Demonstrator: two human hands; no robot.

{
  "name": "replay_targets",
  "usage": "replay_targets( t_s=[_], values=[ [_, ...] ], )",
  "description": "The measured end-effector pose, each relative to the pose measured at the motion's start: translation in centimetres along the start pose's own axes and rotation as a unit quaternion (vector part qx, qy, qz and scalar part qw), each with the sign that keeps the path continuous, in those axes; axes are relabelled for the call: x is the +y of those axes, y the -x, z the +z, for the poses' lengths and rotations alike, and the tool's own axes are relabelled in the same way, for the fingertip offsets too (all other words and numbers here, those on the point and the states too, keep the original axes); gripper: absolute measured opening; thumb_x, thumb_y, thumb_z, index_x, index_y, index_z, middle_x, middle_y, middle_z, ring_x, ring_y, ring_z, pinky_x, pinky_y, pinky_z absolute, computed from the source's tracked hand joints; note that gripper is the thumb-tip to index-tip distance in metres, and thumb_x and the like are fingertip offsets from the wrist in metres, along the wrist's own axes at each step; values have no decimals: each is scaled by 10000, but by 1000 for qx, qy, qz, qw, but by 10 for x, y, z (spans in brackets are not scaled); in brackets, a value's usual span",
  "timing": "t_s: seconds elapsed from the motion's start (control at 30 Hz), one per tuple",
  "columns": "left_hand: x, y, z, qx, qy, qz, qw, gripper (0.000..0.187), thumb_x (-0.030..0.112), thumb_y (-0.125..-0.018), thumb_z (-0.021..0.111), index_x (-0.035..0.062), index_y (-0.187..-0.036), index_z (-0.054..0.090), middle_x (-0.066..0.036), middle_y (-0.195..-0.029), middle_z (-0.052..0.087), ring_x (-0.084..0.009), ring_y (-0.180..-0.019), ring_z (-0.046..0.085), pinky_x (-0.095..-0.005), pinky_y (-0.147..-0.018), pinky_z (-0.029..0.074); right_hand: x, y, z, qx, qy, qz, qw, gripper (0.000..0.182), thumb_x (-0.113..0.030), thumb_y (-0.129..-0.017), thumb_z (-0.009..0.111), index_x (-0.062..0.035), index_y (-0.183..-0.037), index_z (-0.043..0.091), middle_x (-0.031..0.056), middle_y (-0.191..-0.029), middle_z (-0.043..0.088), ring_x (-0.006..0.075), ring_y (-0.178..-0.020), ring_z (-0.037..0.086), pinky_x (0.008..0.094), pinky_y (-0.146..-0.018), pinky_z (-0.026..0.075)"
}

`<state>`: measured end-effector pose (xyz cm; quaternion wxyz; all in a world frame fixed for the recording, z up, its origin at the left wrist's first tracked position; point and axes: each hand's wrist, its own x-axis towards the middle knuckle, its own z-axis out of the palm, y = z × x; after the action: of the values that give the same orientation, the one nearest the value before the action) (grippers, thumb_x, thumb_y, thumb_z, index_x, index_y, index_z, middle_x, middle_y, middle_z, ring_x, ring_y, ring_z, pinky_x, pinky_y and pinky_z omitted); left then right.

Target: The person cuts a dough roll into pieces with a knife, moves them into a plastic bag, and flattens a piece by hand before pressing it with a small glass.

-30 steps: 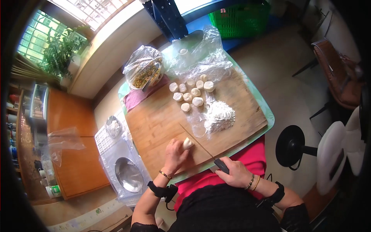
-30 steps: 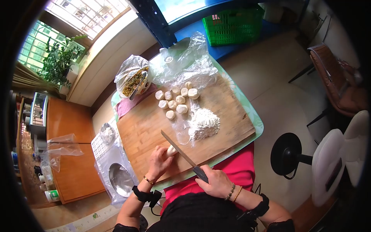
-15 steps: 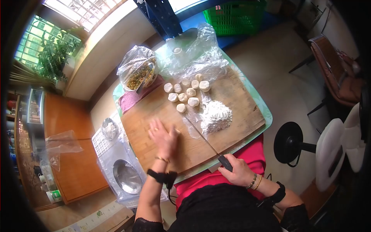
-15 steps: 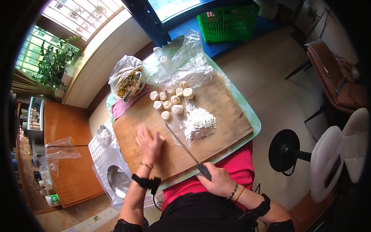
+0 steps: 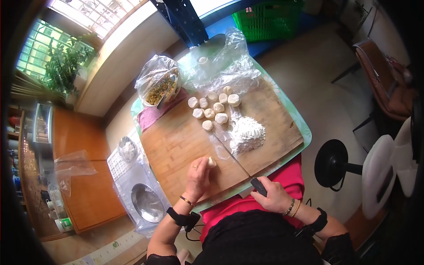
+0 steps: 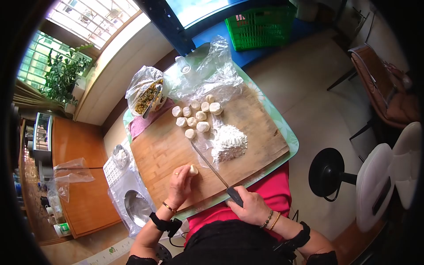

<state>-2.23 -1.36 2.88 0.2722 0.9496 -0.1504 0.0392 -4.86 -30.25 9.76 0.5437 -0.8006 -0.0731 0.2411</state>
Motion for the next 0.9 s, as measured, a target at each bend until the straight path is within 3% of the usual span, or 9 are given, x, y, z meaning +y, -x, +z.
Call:
replay_targets(
  t_s=[0.1, 0.23, 0.37, 0.43, 0.53, 0.67, 0.8, 0.9],
  values=[
    [-2, -17, -4, 12, 49, -84, 995, 382, -33, -764, 647, -11, -1139, 576, -183, -939, 610, -358, -873, 589, -413, -757, 488, 0, 3, 2, -5, -7, 10, 1000, 375, -228, -849, 683, -17, -1111, 516, 201, -759, 650, 380, -695, 662, 448, -602, 518],
    [12, -45, -1, 55, 42, -68, 995, 361, 32, -772, 690, 24, -1118, 587, -165, -932, 603, -351, -851, 591, -417, -708, 493, 3, 5, 3, -6, 2, 16, 1000, 375, -236, -855, 674, -27, -1120, 512, 199, -757, 654, 380, -693, 662, 458, -605, 518],
    [22, -43, 14, 24, 32, -69, 997, 369, 85, -780, 695, 27, -1127, 585, -173, -979, 608, -356, -905, 582, -426, -808, 477, 2, 3, -1, -9, 12, 21, 1000, 371, -239, -859, 666, -32, -1122, 507, 198, -750, 653, 382, -686, 659, 462, -602, 517],
    [15, -33, 23, 106, 47, -86, 990, 332, 100, -800, 683, 22, -1111, 594, -179, -1021, 615, -355, -949, 580, -416, -841, 463, 2, 3, -3, -30, 12, 18, 999, 360, -246, -864, 656, -36, -1116, 507, 195, -743, 652, 383, -678, 657, 467, -601, 517],
    [16, -26, 20, 116, 88, -162, 976, 285, 113, -822, 669, 20, -1085, 609, -180, -1024, 627, -346, -938, 593, -399, -825, 467, 4, 0, -4, -47, 39, 15, 998, 348, -260, -870, 643, -42, -1104, 506, 190, -732, 650, 383, -673, 655, 478, -602, 517],
    [23, -34, 27, 132, 119, -213, 961, 159, 116, -826, 670, 31, -953, 628, -136, -899, 634, -324, -851, 604, -404, -761, 459, 4, -1, -7, -63, 74, 8, 995, 341, -276, -878, 624, -46, -1097, 501, 188, -728, 650, 384, -672, 654, 491, -607, 517],
    [18, -35, 40, 156, 148, -223, 951, 137, 120, -815, 680, 35, -904, 618, -119, -880, 629, -313, -834, 598, -401, -741, 447, 3, -2, -8, -69, 96, 6, 993, 324, -278, -883, 607, -50, -1084, 494, 193, -723, 650, 394, -675, 652, 505, -615, 515],
    [18, -36, 40, 157, 96, -213, 960, 133, 119, -807, 683, 41, -887, 611, -114, -871, 625, -310, -822, 593, -397, -745, 440, -1, -3, -12, -86, 108, 25, 990, 320, -278, -884, 604, -49, -1078, 492, 198, -726, 651, 400, -678, 650, 509, -619, 514]
  ],
)
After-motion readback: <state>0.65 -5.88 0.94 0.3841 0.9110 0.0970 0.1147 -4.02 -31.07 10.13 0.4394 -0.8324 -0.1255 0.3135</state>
